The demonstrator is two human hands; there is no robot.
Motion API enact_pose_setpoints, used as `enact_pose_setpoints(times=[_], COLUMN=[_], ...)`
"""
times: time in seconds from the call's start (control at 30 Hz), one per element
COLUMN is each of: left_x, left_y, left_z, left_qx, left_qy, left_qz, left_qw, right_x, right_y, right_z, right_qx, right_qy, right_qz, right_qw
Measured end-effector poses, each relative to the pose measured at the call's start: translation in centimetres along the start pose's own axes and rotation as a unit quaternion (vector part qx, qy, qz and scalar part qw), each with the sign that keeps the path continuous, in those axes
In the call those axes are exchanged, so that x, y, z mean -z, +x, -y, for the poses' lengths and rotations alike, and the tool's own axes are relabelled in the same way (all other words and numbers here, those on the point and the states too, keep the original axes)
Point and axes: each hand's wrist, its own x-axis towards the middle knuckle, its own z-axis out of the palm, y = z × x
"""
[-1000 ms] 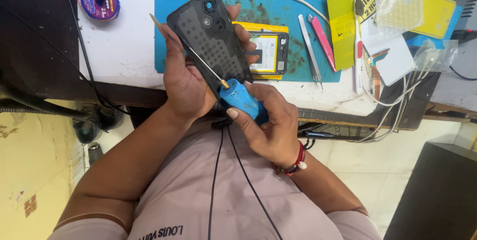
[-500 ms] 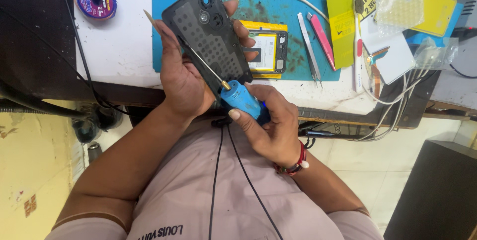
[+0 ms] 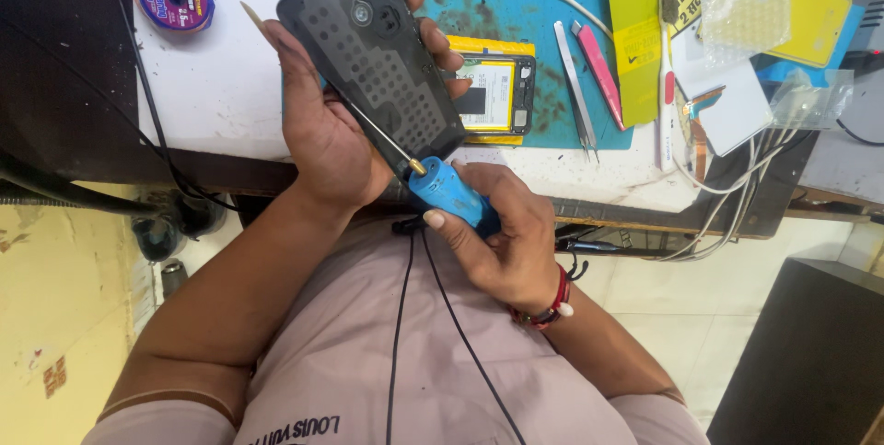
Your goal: The person repairs a smartphone by using tweezers to adjust internal components, a hot air gun to heat the back cover, and a tube of adhesive to seal the device. The person then closes the phone and places it on the workbench.
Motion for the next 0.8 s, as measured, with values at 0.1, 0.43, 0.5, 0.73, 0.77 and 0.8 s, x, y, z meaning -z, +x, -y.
enact_pose_setpoints(times=[0.1, 0.43, 0.5, 0.73, 0.77, 0.8], left_x=[0.1, -0.1, -0.2, -0.4, -0.4, -0.4], left_y=[0.2, 1.0, 1.2, 1.7, 1.7, 1.8], left_z=[0.0, -1.2, -1.6, -2.5, -2.5, -2.5], left_qx=[-0.009, -0.026, -0.038, -0.032, -0.034, -0.035], left_qy=[0.000, -0.048, -0.043, -0.067, -0.064, -0.060], left_qz=[-0.010, -0.002, 0.010, -0.002, -0.004, -0.007], left_qw=[1.000, 0.998, 0.998, 0.997, 0.997, 0.998], right_x=[0.0, 0.0, 0.0, 0.1, 0.1, 0.1], right_y=[-0.1, -0.8, -0.9, -1.4, -1.4, -1.5], right_z=[-0.1, -0.3, -0.3, -0.6, -0.6, -0.7], right_qx=[-0.006, -0.006, -0.003, 0.000, -0.001, -0.002], right_qy=[0.000, -0.010, -0.019, -0.029, -0.026, -0.025], right_qz=[0.004, 0.004, 0.006, 0.002, 0.002, 0.002], right_qw=[1.000, 1.000, 1.000, 1.000, 1.000, 1.000])
